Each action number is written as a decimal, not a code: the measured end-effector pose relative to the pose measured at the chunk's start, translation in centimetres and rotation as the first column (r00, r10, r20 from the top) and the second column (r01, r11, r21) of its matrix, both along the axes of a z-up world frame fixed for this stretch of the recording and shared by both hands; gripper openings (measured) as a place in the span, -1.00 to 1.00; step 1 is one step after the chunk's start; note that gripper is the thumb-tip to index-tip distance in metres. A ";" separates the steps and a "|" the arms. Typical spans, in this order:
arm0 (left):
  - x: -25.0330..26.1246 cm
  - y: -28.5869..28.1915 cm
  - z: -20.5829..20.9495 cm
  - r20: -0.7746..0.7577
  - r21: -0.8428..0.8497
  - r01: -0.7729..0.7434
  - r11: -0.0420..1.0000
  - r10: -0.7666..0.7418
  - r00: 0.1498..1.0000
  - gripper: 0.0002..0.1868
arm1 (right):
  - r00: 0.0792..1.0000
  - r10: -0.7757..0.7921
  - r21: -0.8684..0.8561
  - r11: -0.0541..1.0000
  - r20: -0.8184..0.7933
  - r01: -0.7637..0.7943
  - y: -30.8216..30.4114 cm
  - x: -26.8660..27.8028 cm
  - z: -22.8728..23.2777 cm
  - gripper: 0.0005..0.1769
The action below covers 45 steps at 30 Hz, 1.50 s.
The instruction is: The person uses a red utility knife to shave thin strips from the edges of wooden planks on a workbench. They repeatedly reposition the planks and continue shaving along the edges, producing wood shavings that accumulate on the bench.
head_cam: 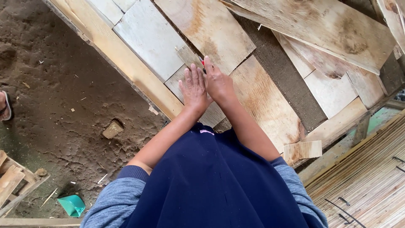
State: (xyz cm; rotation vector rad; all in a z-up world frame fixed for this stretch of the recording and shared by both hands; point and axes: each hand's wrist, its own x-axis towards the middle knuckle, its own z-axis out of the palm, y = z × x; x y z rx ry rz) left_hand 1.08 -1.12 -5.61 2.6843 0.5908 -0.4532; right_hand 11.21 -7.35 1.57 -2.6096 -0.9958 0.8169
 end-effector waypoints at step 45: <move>1.3 -0.5 2.8 -0.135 0.008 0.014 1.000 -0.013 0.991 0.43 | 0.989 0.106 -0.107 0.990 0.099 -0.096 -8.1 -2.4 1.1 -0.37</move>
